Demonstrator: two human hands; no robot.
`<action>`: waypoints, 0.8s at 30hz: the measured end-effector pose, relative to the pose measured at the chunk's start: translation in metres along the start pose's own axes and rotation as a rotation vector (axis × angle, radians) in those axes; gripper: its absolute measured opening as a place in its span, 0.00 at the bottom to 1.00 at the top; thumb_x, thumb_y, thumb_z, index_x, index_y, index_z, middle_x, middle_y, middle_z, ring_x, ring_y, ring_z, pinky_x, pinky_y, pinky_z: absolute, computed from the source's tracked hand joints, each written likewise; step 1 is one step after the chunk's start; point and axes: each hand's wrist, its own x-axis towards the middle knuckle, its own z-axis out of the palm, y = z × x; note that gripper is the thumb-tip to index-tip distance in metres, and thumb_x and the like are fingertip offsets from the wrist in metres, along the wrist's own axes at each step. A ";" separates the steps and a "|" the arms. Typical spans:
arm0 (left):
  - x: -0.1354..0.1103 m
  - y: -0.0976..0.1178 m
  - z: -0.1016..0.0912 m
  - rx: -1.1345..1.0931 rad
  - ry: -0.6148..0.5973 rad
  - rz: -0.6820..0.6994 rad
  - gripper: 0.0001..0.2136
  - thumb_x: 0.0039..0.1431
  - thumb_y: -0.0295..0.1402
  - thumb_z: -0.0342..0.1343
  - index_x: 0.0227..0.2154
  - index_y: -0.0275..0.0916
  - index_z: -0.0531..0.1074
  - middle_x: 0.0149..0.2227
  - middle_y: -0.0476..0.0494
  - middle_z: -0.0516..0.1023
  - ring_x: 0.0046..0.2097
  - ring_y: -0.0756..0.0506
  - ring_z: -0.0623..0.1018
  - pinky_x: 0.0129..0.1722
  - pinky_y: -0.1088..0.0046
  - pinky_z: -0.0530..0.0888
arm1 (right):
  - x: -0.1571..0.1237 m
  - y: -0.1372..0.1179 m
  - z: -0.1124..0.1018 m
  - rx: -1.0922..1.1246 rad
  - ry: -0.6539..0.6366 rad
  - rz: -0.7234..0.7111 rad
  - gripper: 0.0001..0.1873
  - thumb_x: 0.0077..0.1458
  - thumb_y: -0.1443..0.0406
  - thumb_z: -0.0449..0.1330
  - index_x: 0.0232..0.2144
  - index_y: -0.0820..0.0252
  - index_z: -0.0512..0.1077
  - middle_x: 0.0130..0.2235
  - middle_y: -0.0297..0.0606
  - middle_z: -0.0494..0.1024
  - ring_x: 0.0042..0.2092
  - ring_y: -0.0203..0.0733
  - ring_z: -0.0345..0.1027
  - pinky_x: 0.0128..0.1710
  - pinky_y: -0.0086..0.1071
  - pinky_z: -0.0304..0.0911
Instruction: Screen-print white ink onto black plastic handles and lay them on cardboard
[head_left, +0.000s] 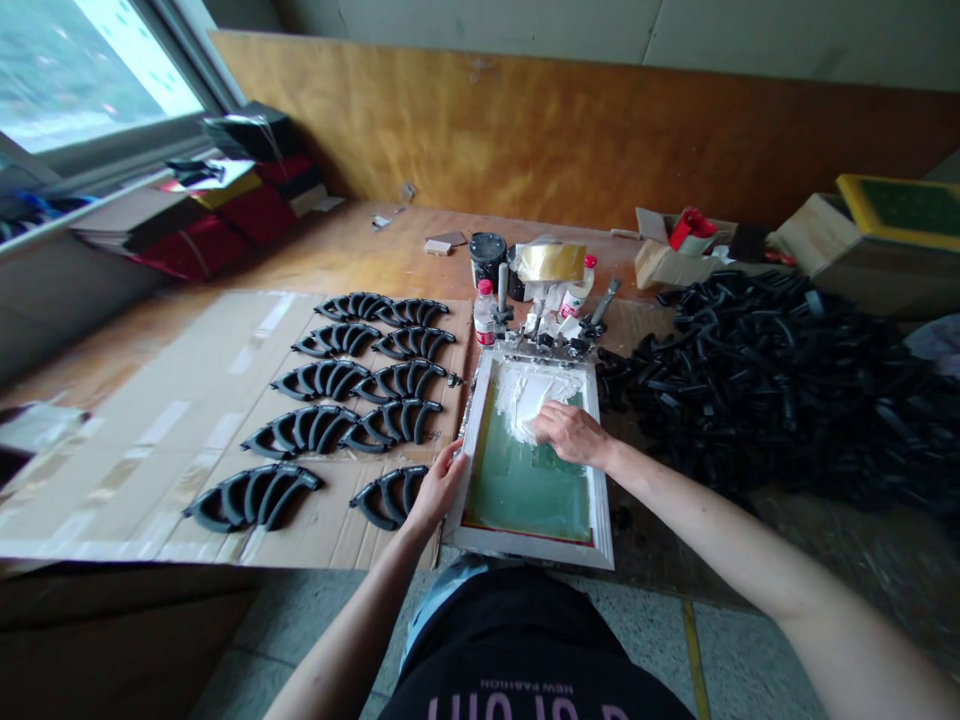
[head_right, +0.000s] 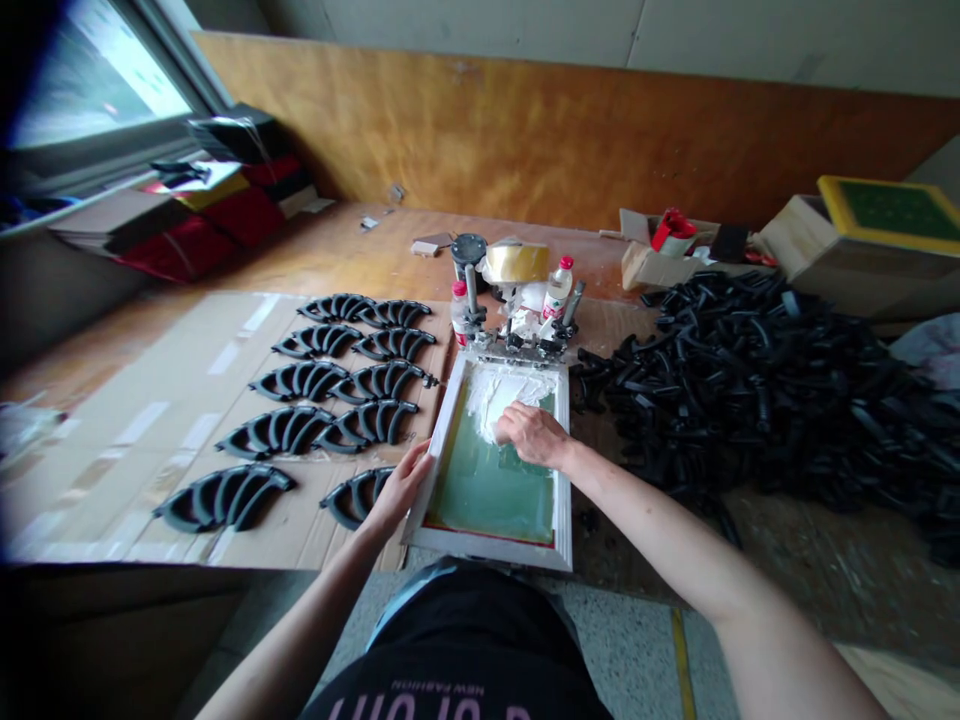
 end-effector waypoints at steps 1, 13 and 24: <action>0.000 0.000 0.000 -0.007 -0.002 0.001 0.30 0.56 0.51 0.52 0.57 0.38 0.65 0.44 0.41 0.80 0.44 0.42 0.78 0.43 0.68 0.72 | -0.001 0.001 -0.003 0.037 -0.014 -0.037 0.08 0.52 0.75 0.55 0.30 0.61 0.71 0.33 0.40 0.73 0.40 0.44 0.64 0.40 0.33 0.59; -0.008 0.019 0.001 -0.049 0.039 -0.030 0.31 0.52 0.51 0.56 0.56 0.37 0.67 0.37 0.42 0.80 0.37 0.44 0.79 0.35 0.72 0.73 | -0.008 -0.004 0.016 0.074 0.162 0.047 0.09 0.57 0.72 0.56 0.38 0.60 0.74 0.36 0.40 0.75 0.43 0.44 0.66 0.43 0.34 0.63; -0.030 0.120 -0.009 -0.176 0.063 0.163 0.24 0.57 0.53 0.51 0.44 0.38 0.75 0.34 0.47 0.77 0.30 0.49 0.73 0.29 0.76 0.70 | 0.004 0.092 -0.043 0.054 0.511 0.722 0.21 0.59 0.63 0.57 0.55 0.55 0.69 0.35 0.38 0.80 0.34 0.42 0.73 0.37 0.33 0.66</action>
